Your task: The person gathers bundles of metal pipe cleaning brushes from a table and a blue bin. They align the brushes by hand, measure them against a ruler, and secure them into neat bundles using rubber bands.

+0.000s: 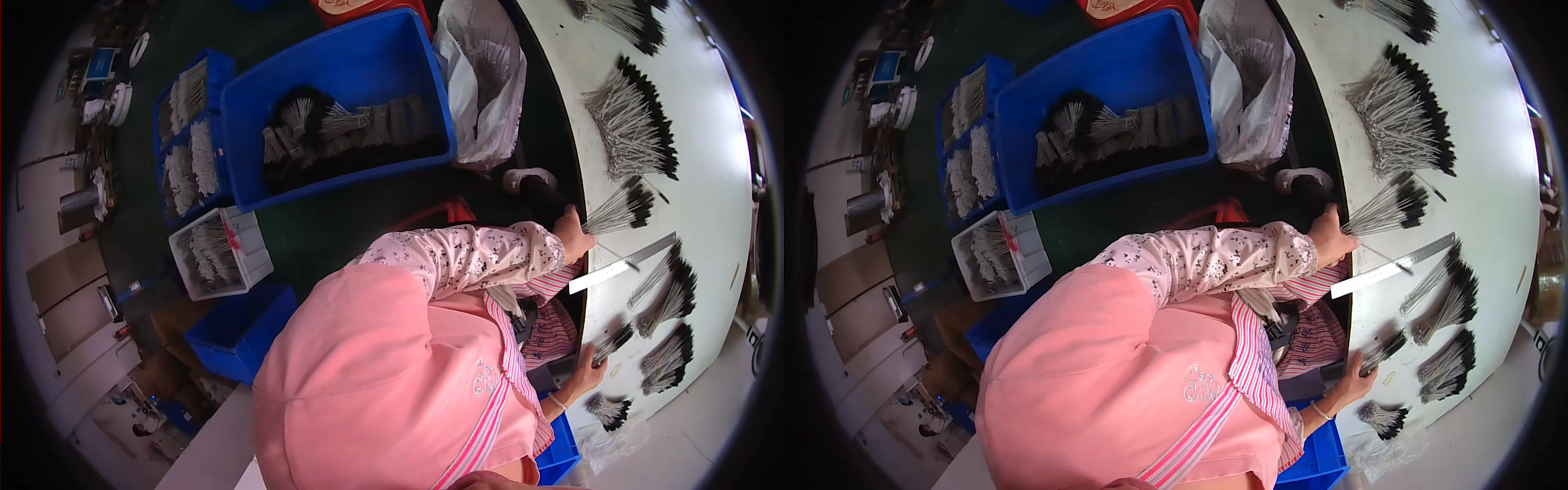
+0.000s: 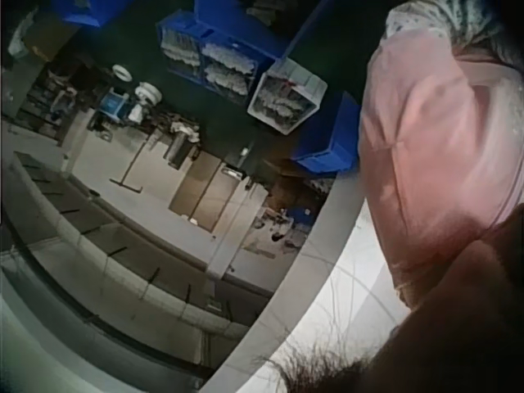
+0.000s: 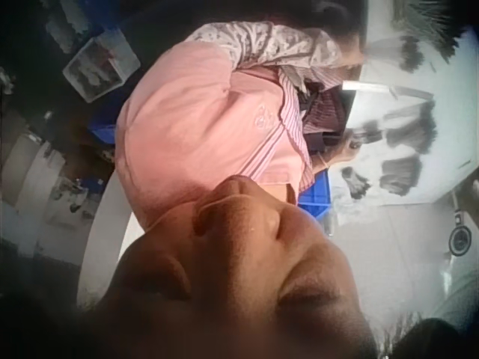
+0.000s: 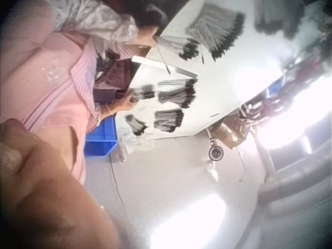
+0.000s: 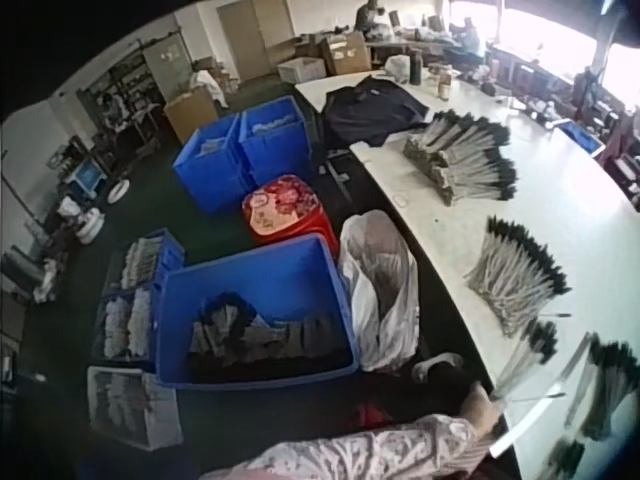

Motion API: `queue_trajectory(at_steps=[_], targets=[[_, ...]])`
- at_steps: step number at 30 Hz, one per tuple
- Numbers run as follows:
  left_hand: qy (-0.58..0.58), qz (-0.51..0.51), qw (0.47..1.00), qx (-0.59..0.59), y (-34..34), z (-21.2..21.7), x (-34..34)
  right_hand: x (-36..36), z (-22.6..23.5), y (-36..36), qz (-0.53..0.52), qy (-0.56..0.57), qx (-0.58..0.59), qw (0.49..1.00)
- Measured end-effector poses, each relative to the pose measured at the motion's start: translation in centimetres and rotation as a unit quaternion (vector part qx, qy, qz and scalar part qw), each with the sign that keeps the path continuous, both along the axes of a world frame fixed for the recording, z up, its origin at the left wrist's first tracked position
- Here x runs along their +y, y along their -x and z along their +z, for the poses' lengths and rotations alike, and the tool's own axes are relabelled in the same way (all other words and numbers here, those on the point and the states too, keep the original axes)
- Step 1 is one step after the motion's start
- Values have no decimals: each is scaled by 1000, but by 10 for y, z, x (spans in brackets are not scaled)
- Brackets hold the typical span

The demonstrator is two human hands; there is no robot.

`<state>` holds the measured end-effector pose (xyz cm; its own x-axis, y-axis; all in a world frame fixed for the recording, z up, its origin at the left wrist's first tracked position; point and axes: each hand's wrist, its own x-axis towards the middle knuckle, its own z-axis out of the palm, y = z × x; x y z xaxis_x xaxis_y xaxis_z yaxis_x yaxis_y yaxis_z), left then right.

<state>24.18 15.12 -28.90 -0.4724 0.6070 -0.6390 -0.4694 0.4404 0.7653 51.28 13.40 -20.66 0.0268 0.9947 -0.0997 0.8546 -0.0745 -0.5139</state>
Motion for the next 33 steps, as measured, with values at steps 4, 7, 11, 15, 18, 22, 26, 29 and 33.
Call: queue_trajectory(at_steps=[4,7,11,15,18,22,26,29,33], targets=[[-42,-90,994,-40,43,28,-19,-4,0,5,-14,10,-24,1000],[-26,-137,989,-39,49,34,-17,3,-8,-4,-30,-17,-10,999],[-145,-105,983,-41,50,26,-21,11,-14,3,-65,-83,-13,994],[-103,-85,891,434,46,29,-38,6,-8,10,-72,-118,-1,990],[-94,-129,740,653,45,60,-39,1,-16,0,-88,-138,-3,987],[-48,-242,638,730,37,76,-18,1,-7,10,-114,-102,-22,988],[-37,-279,617,735,33,69,5,-1,-13,7,-112,-139,-50,983],[-80,-298,630,713,33,63,13,-3,-17,8,-120,-144,-51,981],[-97,-307,671,668,31,57,29,-3,-13,11,-121,-131,-41,983]])
